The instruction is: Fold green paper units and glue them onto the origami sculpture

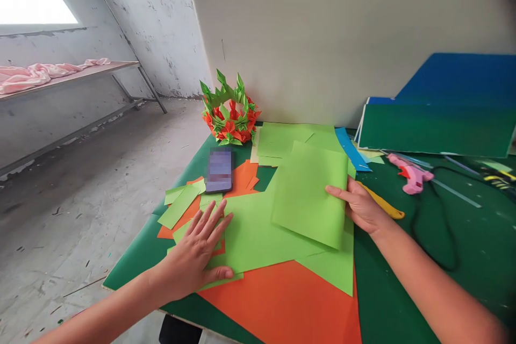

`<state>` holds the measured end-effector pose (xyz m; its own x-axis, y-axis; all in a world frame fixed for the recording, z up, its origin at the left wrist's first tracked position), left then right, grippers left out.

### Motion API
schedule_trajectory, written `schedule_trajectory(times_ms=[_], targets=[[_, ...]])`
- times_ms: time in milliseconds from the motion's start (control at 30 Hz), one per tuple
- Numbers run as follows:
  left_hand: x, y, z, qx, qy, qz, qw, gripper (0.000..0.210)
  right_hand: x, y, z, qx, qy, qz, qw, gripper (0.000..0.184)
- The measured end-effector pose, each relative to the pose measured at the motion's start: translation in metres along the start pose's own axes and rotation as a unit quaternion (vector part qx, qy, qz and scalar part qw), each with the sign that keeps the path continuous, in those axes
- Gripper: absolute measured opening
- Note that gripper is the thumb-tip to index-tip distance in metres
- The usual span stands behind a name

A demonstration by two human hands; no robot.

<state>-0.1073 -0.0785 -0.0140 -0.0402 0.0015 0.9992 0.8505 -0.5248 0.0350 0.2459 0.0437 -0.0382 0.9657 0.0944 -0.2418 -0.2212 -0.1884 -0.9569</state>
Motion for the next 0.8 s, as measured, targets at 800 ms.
schedule_trajectory(times_ms=[800], targets=[[0.001,0.051,0.151,0.207,0.07,-0.628,0.747,0.038,-0.031,-0.004,-0.008,0.007,-0.063,-0.001,0.998,0.075]])
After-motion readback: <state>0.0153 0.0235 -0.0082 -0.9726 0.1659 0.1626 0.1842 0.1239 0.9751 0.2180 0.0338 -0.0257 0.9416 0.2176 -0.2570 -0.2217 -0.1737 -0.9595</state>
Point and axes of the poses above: each hand's wrist, its own z-axis towards the middle knuckle, its own x-axis out of the back of the hand, y = z × x, the point moved 3 cm from there along z, towards the middle knuckle, and after that the axes turned 3 degrees about z, right-handed, at the moved point
